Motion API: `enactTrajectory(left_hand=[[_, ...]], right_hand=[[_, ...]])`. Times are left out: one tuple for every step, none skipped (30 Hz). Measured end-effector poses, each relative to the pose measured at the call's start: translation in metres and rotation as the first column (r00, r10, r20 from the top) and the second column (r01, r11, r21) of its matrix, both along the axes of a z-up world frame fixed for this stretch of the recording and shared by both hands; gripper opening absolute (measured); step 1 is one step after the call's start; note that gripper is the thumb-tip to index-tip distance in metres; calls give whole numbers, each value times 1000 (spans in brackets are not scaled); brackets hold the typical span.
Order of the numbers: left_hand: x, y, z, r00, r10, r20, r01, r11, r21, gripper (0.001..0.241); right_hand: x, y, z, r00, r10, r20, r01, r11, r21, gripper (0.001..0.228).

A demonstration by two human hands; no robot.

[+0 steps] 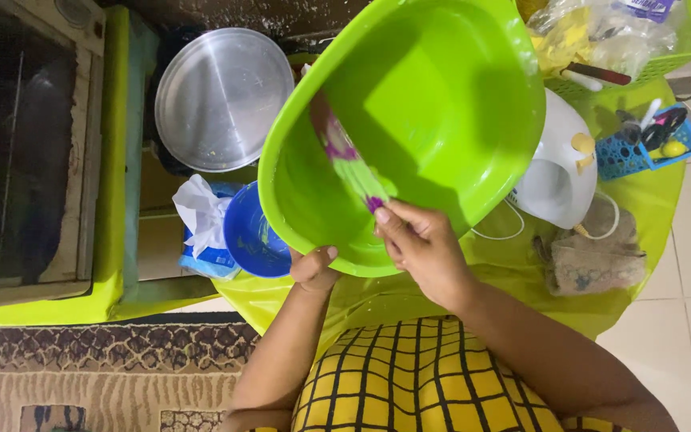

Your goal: Scraping green cake batter from a mixing bowl into a round cake tin using a spatula.

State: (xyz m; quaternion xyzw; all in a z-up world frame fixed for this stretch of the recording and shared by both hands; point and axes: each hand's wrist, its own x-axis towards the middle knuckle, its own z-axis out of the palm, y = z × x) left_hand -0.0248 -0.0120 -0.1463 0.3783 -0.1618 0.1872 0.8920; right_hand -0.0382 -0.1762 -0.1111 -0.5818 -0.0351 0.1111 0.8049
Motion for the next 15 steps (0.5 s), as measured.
enactTrajectory(left_hand=[[0,-2,5,1000,-1,-1,1,1000,0,63],[-1,-4,10,1000,-18,15,18,1000,-4,60],[-1,-6,16,999,-37,30,37,999,-8,57],[-5,-4,18,999,-39,29,39,999,-8,57],[-9,-2,21,999,-24,-33,26,997,78,49],[-12,0,23,996,-3,-93,18,986,165,41],[-10,1,1,995,-2,-95,18,986,165,41],[-8,3,-20,959,101,-265,-102,995,10,55],[-5,4,-42,884,172,-434,-248,961,-124,69],[0,18,-62,885,175,-432,-251,960,-127,69],[2,31,-82,854,222,-471,-305,946,-107,71],[5,44,-102,818,267,-509,-357,930,-86,73],[5,54,-102,813,270,-515,-363,928,-87,73],[4,64,-101,815,308,-491,-393,916,-78,71],[4,74,-101,815,345,-465,-422,904,-69,69]], right_hand=[[4,-1,4,1000,-1,-1,1,1000,0,38],[7,-1,8,999,-13,-42,15,999,33,39],[11,-2,12,996,-25,-83,31,997,65,40],[14,-4,21,996,-27,-84,33,997,64,40],[18,-7,30,993,-23,-113,34,994,101,41],[23,-10,39,990,-17,-142,37,990,138,43],[21,-14,38,989,-16,-144,36,990,138,43],[19,-18,36,999,-39,-29,40,999,25,41],[20,-22,35,994,-46,94,55,995,-87,38],[19,-33,35,994,-42,97,51,995,-89,38],[16,-43,35,952,-23,307,126,940,-318,37],[15,-54,35,869,48,493,241,828,-506,37],[8,-68,29,872,56,487,232,828,-511,37],[2,-83,24,847,65,528,341,696,-632,40],[-3,-97,18,819,86,567,442,536,-719,43]])
